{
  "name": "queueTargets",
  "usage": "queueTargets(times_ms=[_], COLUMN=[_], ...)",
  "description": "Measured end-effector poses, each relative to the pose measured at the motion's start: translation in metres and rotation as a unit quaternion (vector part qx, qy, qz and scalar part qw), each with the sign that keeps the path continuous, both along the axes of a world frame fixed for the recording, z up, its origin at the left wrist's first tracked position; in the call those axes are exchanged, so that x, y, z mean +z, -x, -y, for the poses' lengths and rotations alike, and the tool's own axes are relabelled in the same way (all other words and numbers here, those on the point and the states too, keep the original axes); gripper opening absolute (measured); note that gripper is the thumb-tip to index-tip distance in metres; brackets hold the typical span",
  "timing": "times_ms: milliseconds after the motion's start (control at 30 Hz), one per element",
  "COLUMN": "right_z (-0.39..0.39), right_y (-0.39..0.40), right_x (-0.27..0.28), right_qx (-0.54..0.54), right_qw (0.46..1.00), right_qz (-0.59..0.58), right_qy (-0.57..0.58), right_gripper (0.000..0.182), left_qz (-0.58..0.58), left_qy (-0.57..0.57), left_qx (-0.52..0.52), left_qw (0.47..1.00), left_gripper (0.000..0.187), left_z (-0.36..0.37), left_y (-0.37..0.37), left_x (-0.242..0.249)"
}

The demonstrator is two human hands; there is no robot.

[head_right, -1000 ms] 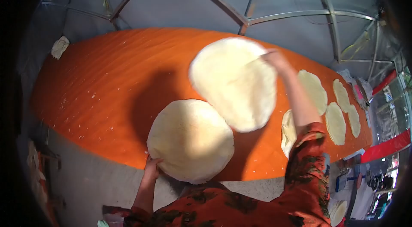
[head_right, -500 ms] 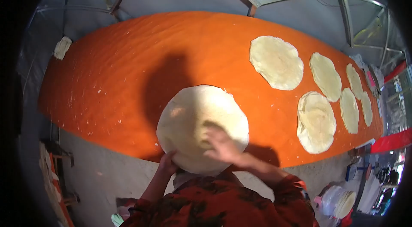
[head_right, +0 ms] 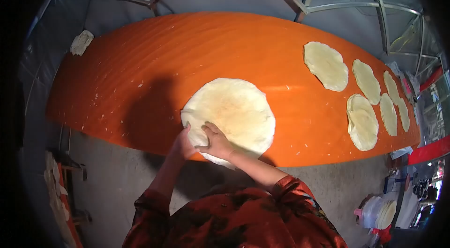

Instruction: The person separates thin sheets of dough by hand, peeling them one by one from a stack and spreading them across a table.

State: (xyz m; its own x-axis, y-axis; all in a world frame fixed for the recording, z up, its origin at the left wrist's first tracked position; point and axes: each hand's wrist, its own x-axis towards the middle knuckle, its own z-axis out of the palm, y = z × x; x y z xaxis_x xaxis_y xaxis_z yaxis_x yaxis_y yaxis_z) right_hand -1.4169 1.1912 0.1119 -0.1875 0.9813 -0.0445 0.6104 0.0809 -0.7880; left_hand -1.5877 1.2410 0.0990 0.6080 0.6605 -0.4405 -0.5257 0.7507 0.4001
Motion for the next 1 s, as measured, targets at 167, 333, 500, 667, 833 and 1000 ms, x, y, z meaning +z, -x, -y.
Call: queueTargets(times_ms=[167, 333, 500, 667, 833, 1000], right_z=[0.004, -0.001, -0.004, -0.01, -0.01, -0.012], right_y=[-0.006, -0.017, -0.028, -0.037, -0.04, -0.045], right_x=[-0.019, 0.002, 0.001, -0.024, -0.027, -0.037], right_qx=[0.005, -0.018, -0.003, 0.035, 0.029, 0.046], right_qw=[0.999, 0.987, 0.971, 0.965, 0.96, 0.961], right_qz=[-0.031, -0.146, -0.193, -0.226, -0.237, -0.249], right_qy=[0.013, 0.072, 0.141, 0.132, 0.146, 0.109], right_gripper=[0.078, 0.051, 0.046, 0.043, 0.041, 0.038], left_qz=[0.131, 0.069, -0.013, 0.012, -0.007, 0.023], left_qy=[0.0, -0.068, -0.109, -0.069, -0.078, -0.02], left_qx=[0.054, 0.012, 0.034, 0.042, 0.062, 0.058], left_qw=[0.99, 0.995, 0.993, 0.997, 0.995, 0.998], left_gripper=[0.05, 0.041, 0.041, 0.046, 0.047, 0.045], left_z=[0.022, 0.023, 0.024, 0.025, 0.028, 0.027], left_y=[0.008, 0.007, -0.007, -0.008, -0.01, -0.011], left_x=[-0.019, -0.044, -0.039, -0.026, -0.025, -0.017])
